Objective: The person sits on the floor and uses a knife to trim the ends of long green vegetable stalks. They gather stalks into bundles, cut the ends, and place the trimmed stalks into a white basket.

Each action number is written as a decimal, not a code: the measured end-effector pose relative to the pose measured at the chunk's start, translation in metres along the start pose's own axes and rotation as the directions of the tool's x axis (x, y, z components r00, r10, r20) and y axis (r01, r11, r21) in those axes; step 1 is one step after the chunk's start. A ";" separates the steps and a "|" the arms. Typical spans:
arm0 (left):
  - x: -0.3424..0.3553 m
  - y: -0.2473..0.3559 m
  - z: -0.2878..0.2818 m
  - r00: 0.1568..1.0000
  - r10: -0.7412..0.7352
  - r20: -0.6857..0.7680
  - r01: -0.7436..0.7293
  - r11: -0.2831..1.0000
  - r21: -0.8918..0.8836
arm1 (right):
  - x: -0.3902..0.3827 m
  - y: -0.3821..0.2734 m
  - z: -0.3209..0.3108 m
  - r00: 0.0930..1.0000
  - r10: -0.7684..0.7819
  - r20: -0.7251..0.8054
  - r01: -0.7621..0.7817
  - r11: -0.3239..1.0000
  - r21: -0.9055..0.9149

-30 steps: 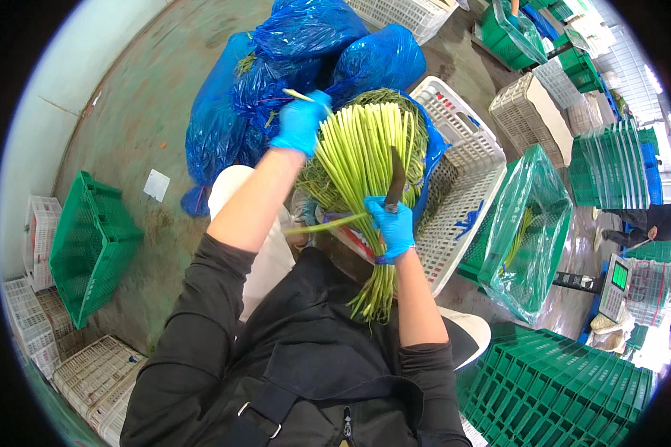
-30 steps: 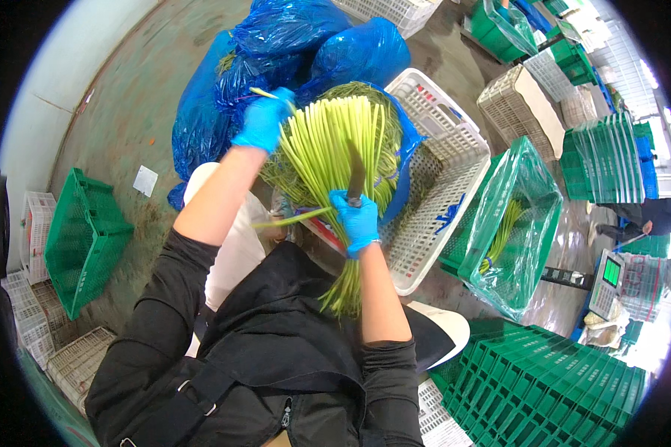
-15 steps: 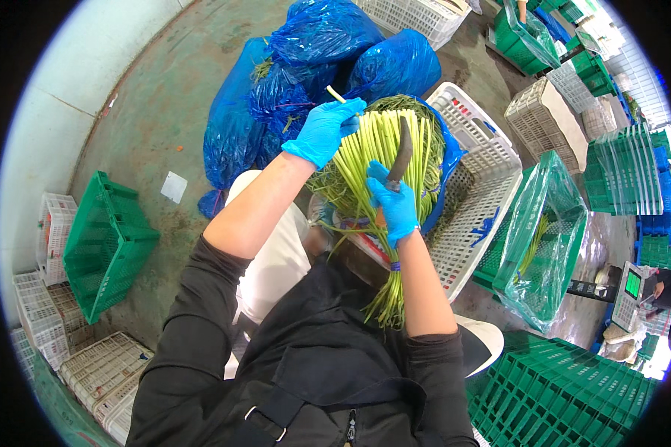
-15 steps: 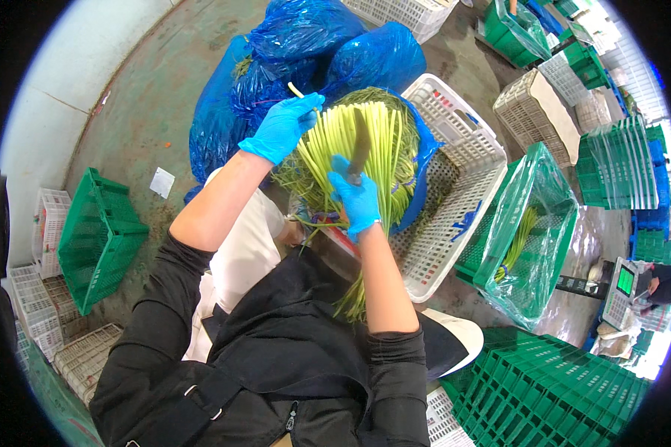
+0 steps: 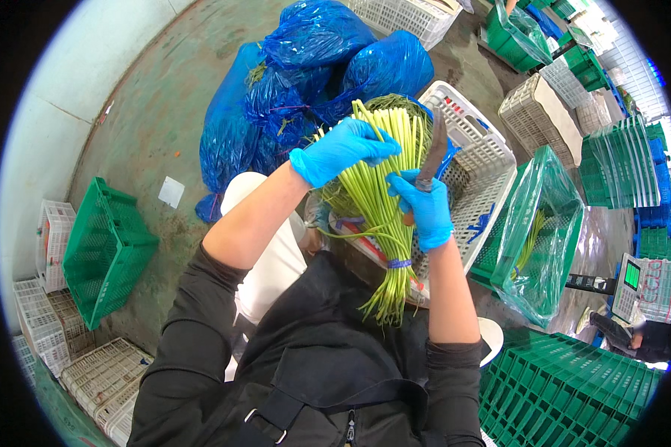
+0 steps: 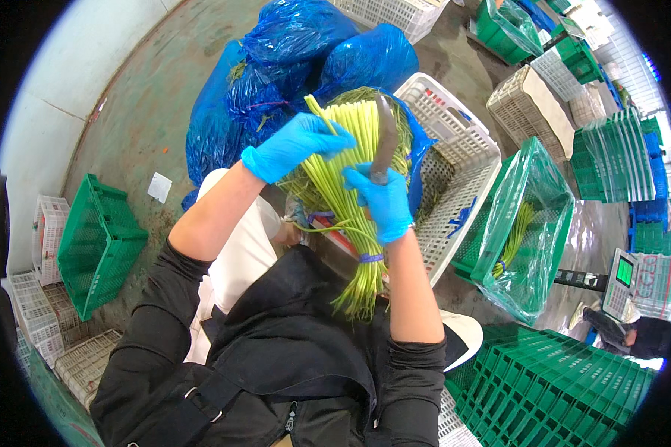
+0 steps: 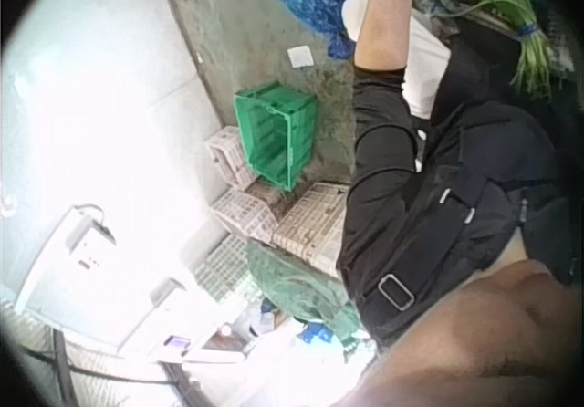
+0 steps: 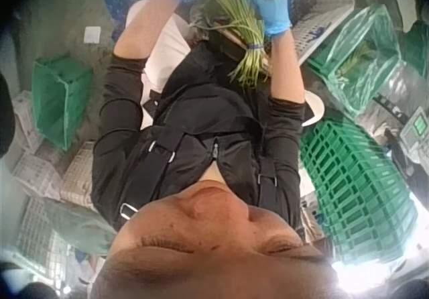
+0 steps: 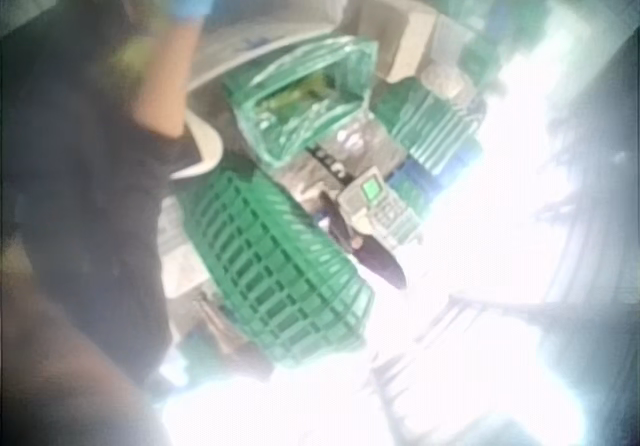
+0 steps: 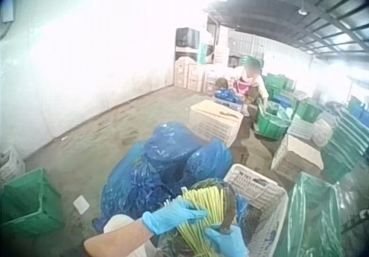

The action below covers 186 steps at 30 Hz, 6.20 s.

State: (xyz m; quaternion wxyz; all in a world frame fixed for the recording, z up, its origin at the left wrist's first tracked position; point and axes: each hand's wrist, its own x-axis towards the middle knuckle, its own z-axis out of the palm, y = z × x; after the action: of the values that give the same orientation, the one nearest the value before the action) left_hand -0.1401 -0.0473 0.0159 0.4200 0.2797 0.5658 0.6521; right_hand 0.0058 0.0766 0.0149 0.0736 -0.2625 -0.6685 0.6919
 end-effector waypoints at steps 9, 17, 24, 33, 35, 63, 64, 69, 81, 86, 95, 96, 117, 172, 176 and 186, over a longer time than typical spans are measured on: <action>0.003 -0.009 0.016 0.996 -0.027 0.088 0.028 1.000 -0.003 | -0.020 -0.008 -0.042 0.997 0.072 -0.013 -0.073 0.990 -0.123; 0.000 -0.015 0.039 0.973 -0.011 0.231 -0.013 0.995 0.100 | -0.037 -0.010 -0.049 0.998 0.048 -0.049 -0.059 0.966 -0.252; 0.017 -0.030 0.023 0.966 -0.043 0.253 0.039 0.999 0.021 | -0.034 -0.015 -0.054 0.985 0.153 -0.080 -0.172 0.918 -0.357; 0.033 -0.067 -0.032 0.986 -0.166 0.029 0.163 0.984 0.073 | -0.048 -0.061 -0.249 0.826 -0.157 -0.541 -0.179 0.837 -0.518; 0.036 -0.079 -0.009 0.889 0.454 0.055 -0.384 0.677 0.628 | -0.036 -0.060 -0.273 0.718 -0.267 -0.643 -0.308 0.706 -0.638; 0.038 -0.090 0.018 0.682 0.414 0.603 -0.673 0.031 0.739 | -0.011 0.109 -0.030 0.943 0.091 -0.321 -0.144 0.979 -0.145; 0.036 -0.093 0.020 0.709 0.354 0.610 -0.657 0.018 0.754 | -0.011 0.109 -0.030 0.941 0.066 -0.332 -0.118 0.983 -0.139; 0.034 -0.093 0.018 0.710 0.372 0.597 -0.677 0.128 0.725 | -0.014 0.113 -0.034 0.937 0.032 -0.348 -0.095 0.982 -0.165; 0.058 -0.060 -0.044 0.732 0.674 0.098 -0.262 0.145 0.954 | -0.015 0.117 -0.036 0.938 0.002 -0.348 -0.051 0.990 -0.133; 0.052 -0.036 -0.131 0.335 0.665 -0.668 -0.109 0.731 0.673 | -0.015 0.113 -0.044 0.939 0.087 -0.332 -0.098 0.995 -0.018; 0.049 -0.061 -0.049 0.806 0.591 0.029 -0.225 0.261 0.939 | 0.006 0.129 -0.044 0.887 -0.013 -0.462 0.002 1.000 -0.025; 0.044 -0.069 -0.030 0.851 0.465 0.244 -0.309 0.068 0.949 | 0.008 0.130 -0.042 0.871 -0.021 -0.491 -0.008 0.998 -0.057; -0.030 -0.112 0.023 0.879 0.363 0.310 -0.368 0.100 0.924 | 0.035 0.131 -0.075 0.915 0.208 -0.346 -0.176 0.977 0.122; -0.035 -0.175 0.050 0.938 -0.344 -0.034 0.336 0.887 0.316 | -0.062 0.164 -0.061 0.941 0.338 0.010 -0.337 0.935 0.109; -0.045 -0.158 0.061 0.926 -0.362 0.103 0.373 0.849 -0.374 | -0.069 0.128 -0.061 0.938 0.346 0.024 -0.347 0.937 0.045; -0.115 -0.153 0.088 0.932 -0.362 -0.019 0.144 0.418 -0.897 | -0.113 0.049 -0.097 0.894 0.363 0.265 -0.441 0.596 0.671</action>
State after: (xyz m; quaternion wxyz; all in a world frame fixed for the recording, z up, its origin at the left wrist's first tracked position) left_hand 0.0261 -0.1012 -0.1024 0.5349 -0.1381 0.2218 0.8035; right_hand 0.1587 0.1070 0.0005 -0.0217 -0.3213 -0.2718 0.9068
